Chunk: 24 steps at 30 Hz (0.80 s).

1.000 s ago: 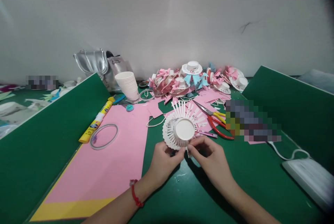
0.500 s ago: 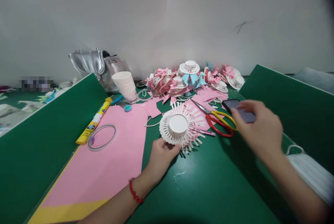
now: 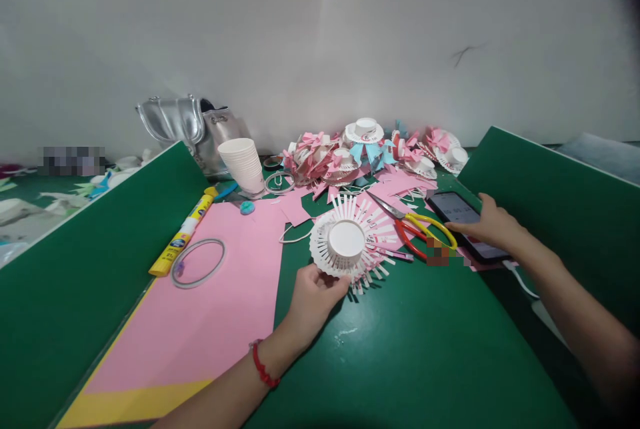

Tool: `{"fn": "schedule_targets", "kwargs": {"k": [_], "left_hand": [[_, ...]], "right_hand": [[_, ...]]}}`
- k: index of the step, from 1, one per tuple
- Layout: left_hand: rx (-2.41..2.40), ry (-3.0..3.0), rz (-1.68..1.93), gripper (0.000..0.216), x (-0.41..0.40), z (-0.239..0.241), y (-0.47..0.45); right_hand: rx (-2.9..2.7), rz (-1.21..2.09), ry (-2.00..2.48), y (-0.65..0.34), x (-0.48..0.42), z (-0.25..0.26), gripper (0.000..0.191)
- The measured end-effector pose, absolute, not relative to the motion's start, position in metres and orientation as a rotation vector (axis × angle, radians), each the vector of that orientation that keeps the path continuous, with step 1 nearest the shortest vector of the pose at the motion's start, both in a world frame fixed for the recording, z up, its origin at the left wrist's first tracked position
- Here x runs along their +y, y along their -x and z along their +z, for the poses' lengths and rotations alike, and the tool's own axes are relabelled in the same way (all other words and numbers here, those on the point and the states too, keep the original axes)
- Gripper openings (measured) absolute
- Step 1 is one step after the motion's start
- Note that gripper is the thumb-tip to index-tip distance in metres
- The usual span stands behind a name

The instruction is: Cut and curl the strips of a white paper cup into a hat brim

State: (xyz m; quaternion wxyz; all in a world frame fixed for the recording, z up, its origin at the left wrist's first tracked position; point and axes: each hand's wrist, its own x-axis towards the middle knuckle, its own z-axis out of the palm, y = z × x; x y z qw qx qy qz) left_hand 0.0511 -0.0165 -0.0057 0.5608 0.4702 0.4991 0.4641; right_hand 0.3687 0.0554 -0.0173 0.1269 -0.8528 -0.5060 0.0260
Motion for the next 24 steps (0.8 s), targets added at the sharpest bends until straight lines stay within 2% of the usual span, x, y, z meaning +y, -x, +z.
{"fn": "schedule_targets", "kwargs": {"k": [6,12,13,16,17,19,22,24], "left_hand": [[1.187,-1.100,1.089,0.021,-0.016,-0.004,-0.052],[1.165,-1.086,1.127,0.023,-0.016,-0.005,-0.050],[1.162,-1.085,1.130,0.023,-0.016,-0.005,-0.050],[1.153,-1.074,1.129,0.023,-0.016,-0.006,-0.050],[1.145,-1.067,1.132,0.023,-0.016,-0.006,-0.050],[1.117,-1.042,1.141,0.023,-0.016,-0.006,-0.050],[1.065,-0.998,1.142,0.025,-0.016,-0.006,-0.050],[1.058,-0.990,1.142,0.025,-0.017,-0.006,-0.050]], "right_hand": [[-1.532,0.201,2.497,-0.365,0.058,-0.011,0.087],[-1.538,0.159,2.463,-0.351,0.049,0.001,0.087],[-1.557,0.128,2.428,-0.341,0.043,0.004,0.079],[-1.546,0.021,2.017,-0.295,0.020,0.009,0.033],[-1.584,0.096,1.959,-0.277,0.011,0.009,0.026],[-1.625,0.541,1.781,-0.242,-0.004,0.005,0.027],[-1.401,0.806,1.635,-0.205,-0.018,-0.004,0.050],[-1.182,1.056,1.415,-0.193,-0.021,-0.010,0.051]]}}
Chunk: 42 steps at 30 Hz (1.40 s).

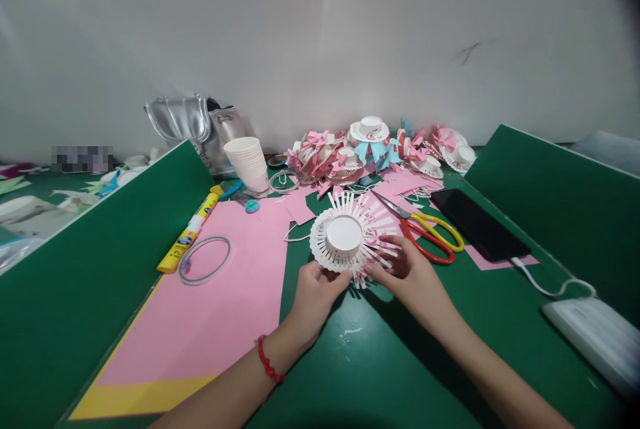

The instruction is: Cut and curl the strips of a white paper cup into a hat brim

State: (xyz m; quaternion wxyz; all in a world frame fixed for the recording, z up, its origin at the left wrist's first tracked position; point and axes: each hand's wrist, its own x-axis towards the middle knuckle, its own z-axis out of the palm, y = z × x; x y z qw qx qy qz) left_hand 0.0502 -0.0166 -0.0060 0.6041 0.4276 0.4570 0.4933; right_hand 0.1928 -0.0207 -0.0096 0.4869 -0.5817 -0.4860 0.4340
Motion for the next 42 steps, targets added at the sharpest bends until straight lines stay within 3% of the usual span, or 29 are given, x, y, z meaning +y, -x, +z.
{"fn": "schedule_targets", "kwargs": {"k": [6,16,25,42], "left_hand": [[1.082,-1.016,1.142,0.021,-0.018,-0.002,-0.051],[1.168,-1.000,1.173,0.023,-0.017,-0.005,-0.052],[1.039,-0.962,1.128,0.024,-0.017,-0.002,-0.052],[1.167,-0.936,1.100,0.020,-0.018,-0.004,-0.051]], "right_hand": [[-0.806,1.390,1.076,-0.181,-0.023,-0.014,0.054],[-0.642,1.317,1.043,-0.177,-0.030,-0.006,0.061],[-0.802,1.333,1.102,-0.172,-0.034,-0.017,0.046],[-0.858,1.327,1.103,-0.172,-0.036,-0.020,0.049]]}}
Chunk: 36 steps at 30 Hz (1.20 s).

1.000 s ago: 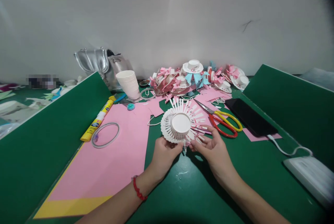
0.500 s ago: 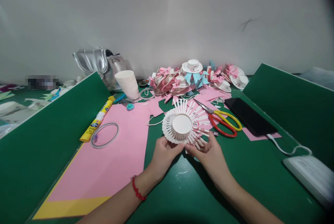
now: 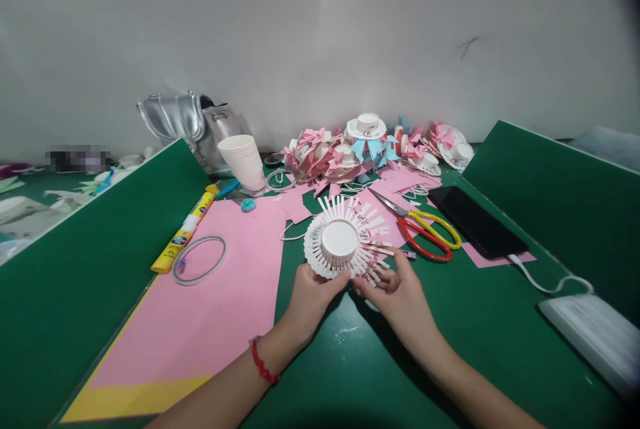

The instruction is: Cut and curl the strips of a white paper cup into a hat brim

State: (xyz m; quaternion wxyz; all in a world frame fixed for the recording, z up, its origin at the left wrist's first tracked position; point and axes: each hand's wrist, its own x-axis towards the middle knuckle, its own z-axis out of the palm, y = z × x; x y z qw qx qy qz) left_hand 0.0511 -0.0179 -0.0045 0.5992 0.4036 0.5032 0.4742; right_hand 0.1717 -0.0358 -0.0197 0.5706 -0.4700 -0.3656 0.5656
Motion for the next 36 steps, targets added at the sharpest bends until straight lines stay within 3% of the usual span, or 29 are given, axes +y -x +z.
{"fn": "schedule_targets", "kwargs": {"k": [7,12,15,18,27,36], "left_hand": [[1.135,-0.931,1.146,0.030,-0.017,-0.007,-0.050],[1.111,-0.901,1.203,0.030,-0.014,-0.014,-0.048],[1.054,-0.915,1.209,0.026,-0.015,-0.015,-0.048],[1.035,-0.936,1.199,0.026,-0.015,-0.014,-0.048],[1.312,-1.166,1.144,0.020,-0.017,-0.007,-0.050],[1.330,-1.400,1.049,0.022,-0.021,-0.003,-0.055]], "right_hand": [[-0.956,1.219,1.173,-0.170,-0.038,-0.023,0.047],[-1.502,0.367,1.401,-0.183,-0.040,-0.016,0.057],[-1.949,-0.084,1.314,-0.189,-0.041,-0.012,0.039],[-2.122,-0.237,1.262,-0.188,-0.041,-0.011,0.022],[-2.069,-0.208,1.144,-0.185,-0.041,-0.012,0.010],[-1.896,0.347,1.326,-0.185,-0.041,-0.016,0.012]]}}
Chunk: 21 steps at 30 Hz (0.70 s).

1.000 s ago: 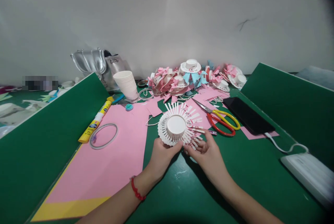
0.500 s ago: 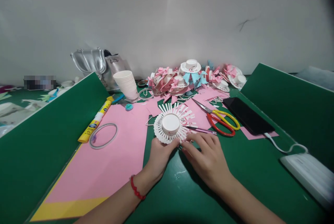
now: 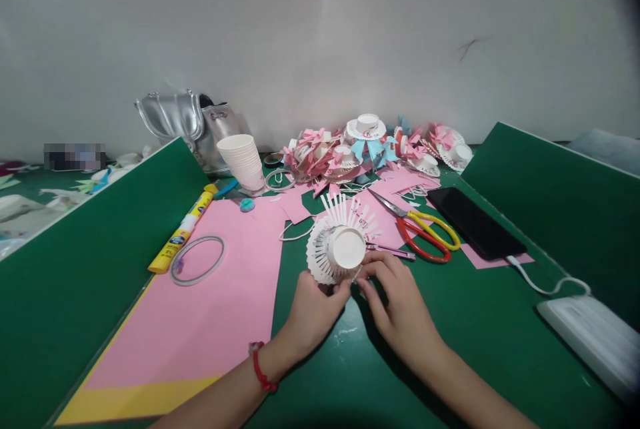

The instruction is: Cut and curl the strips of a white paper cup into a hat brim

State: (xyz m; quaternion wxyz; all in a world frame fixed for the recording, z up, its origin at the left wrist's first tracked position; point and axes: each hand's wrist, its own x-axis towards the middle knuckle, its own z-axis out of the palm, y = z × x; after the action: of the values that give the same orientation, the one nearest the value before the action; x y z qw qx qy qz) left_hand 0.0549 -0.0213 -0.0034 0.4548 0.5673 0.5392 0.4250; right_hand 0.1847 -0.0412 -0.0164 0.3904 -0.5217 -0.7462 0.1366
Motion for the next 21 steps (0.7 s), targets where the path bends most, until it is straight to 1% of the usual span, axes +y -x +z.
{"fn": "schedule_targets", "kwargs": {"k": [5,8,12,17,21], "left_hand": [[1.246,-1.412,1.075,0.024,-0.0210,-0.0044,-0.0530],[1.198,-1.337,1.048,0.025,-0.0217,-0.0028,-0.0524],[1.119,-1.249,1.049,0.024,-0.0221,-0.0045,-0.0510],[1.127,-1.289,1.007,0.015,-0.0217,-0.0077,-0.0496],[1.102,-1.286,1.038,0.017,-0.0220,-0.0052,-0.0495]], "right_hand": [[-1.686,0.735,1.339,-0.1882,-0.0372,-0.0122,0.007],[-1.508,0.918,1.323,-0.1894,-0.0347,-0.0097,0.009],[-1.319,1.019,1.308,-0.1894,-0.0337,-0.0094,0.014],[-1.140,1.096,1.287,-0.1858,-0.0344,-0.0095,0.016],[-1.094,1.128,1.281,-0.1825,-0.0358,-0.0103,0.016]]}}
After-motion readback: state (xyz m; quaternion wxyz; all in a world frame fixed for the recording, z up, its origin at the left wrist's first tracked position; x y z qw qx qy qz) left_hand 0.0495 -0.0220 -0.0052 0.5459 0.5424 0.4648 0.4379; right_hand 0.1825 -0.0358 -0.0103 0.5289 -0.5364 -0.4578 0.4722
